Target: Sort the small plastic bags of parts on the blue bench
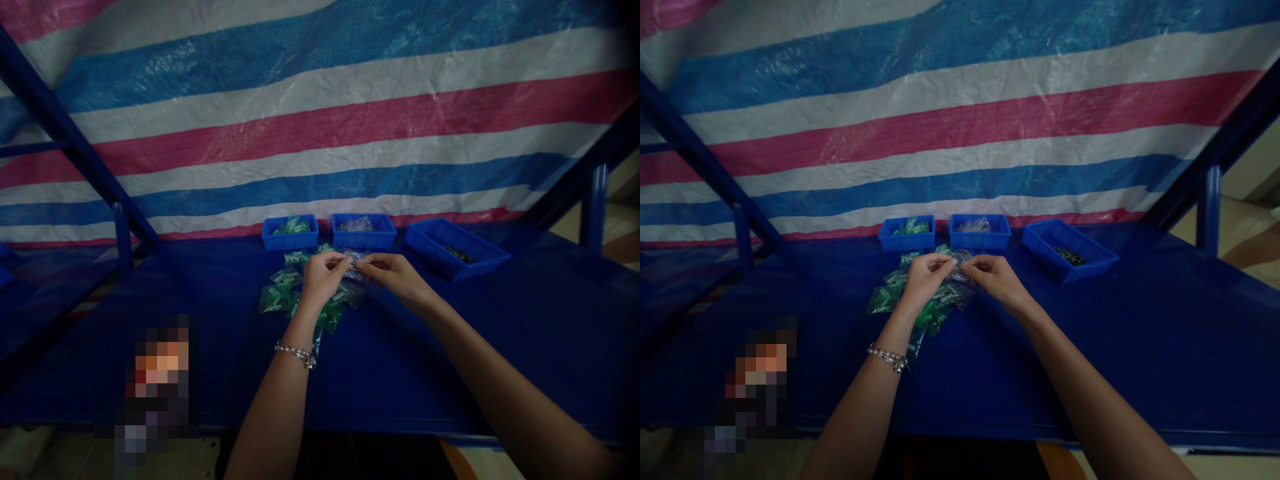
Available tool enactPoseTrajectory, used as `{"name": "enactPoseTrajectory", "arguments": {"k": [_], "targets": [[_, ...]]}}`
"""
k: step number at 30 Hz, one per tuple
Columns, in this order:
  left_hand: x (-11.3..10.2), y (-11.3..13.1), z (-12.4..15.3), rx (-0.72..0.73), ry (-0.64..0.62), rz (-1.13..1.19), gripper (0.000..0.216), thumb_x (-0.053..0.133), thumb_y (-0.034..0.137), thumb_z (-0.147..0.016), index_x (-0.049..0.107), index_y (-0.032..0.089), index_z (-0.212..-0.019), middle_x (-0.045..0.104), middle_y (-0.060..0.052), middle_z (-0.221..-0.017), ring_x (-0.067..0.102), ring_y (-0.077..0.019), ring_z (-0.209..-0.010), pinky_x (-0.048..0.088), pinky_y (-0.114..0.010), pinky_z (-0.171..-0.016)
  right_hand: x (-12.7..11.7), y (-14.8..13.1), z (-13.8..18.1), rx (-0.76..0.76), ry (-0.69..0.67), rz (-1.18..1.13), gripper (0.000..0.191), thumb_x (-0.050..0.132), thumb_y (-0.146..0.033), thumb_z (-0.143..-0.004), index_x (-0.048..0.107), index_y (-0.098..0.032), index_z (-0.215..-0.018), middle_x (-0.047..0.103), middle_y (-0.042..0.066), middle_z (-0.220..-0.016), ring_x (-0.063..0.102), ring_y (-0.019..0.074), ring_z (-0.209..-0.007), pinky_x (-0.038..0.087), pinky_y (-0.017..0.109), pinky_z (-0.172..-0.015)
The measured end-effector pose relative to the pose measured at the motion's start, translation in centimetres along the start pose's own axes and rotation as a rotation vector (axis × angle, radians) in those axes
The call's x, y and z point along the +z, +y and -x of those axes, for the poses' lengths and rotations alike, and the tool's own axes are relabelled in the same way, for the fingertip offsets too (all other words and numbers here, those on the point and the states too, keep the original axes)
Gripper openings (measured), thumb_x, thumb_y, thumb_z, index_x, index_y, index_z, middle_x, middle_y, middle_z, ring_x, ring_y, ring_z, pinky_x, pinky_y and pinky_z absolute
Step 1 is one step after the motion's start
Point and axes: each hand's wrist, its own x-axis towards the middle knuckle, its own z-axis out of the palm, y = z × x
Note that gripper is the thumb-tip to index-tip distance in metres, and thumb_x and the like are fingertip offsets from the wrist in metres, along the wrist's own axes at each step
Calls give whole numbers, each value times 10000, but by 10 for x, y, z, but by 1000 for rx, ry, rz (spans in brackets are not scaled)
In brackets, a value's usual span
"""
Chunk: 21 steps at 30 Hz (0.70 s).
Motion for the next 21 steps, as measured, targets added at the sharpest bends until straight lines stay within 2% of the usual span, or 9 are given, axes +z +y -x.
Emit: {"name": "enactPoseTrajectory", "arguments": {"k": [6, 21], "targets": [[-1, 0, -1, 9, 8, -15, 185, 603, 278, -689, 656, 108, -742, 662, -76, -707, 599, -141, -635, 464, -255, -614, 1, -4, 3, 16, -4, -5, 313, 648, -470, -626, 611, -159, -640, 587, 21, -598, 471, 107, -506, 310, 230, -449], [0, -1, -2, 13, 1, -34, 177, 603, 265, -689, 655, 105, -744, 658, -76, -698, 591, -137, -626, 455, -247, -596, 3, -8, 3, 4, 6, -8, 205, 658, -363, -614, 598, -169, -587, 559, 1, -551, 466, 107, -507, 340, 243, -486]]}}
